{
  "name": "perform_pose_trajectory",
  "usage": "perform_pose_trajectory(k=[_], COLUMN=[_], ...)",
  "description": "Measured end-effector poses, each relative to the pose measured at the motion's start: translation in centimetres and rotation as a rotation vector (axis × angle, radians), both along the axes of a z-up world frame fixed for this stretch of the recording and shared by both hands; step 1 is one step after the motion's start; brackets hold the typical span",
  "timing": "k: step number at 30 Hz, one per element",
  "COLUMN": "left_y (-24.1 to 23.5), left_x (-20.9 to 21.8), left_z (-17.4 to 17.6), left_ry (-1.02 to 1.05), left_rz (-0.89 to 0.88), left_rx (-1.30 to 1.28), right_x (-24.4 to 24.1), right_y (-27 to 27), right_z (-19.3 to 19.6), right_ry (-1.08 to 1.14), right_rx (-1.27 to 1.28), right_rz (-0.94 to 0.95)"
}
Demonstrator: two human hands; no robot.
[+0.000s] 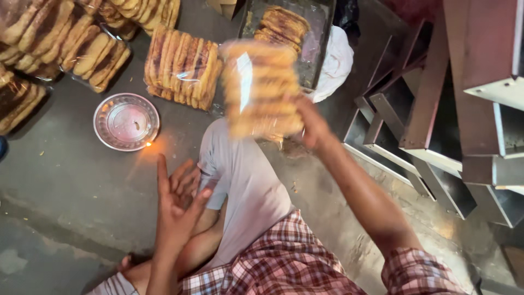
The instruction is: The person sits on the floor and packages stacks of fried snacks into clear plastic bags. They use a small flame from a metal bowl to heat-seal the open ends of the bags, then place the sealed packages on the floor.
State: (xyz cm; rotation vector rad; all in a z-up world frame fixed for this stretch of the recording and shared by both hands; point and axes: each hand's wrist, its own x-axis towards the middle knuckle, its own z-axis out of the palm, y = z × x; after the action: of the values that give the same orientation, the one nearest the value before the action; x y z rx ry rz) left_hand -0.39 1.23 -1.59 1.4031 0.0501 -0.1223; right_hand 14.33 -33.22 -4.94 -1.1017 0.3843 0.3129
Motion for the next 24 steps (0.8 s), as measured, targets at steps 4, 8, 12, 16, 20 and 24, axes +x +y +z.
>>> perform_pose_trajectory(k=[4,8,12,16,20,24], left_y=[2.7,5.8,10.2,16.4,24.6,33.0], left_x=[-1.9,-3.8,-3.8,0.6,8.6,18.7], left_z=[-2.0,-3.2,-2.8,-2.8,-3.7,-4.7], left_ry=[0.132,0.188,0.263,0.195,0.108,-0.064], left_rz=[0.114,0.222,0.399,0.528,0.688,0.830], left_rx=[0.119,0.240,0.233,0.256,0.210,0.318], right_x=[10.2,17.4,19.3,19.1,18.4,16.9], right_y=[-5.4,-9.3,-10.3,-10.4,-10.5,-7.0], right_z=[-4.2,-8.8,-11.5,-11.9,-10.3,-7.3], right_ry=[-0.118,-0.020,-0.149,-0.089,-0.169,-0.127], right_rx=[-0.049,-0.161,0.089,-0.240,-0.439,-0.802], right_rz=[-0.193,-0.274,-0.113,-0.214,-0.258,-0.599])
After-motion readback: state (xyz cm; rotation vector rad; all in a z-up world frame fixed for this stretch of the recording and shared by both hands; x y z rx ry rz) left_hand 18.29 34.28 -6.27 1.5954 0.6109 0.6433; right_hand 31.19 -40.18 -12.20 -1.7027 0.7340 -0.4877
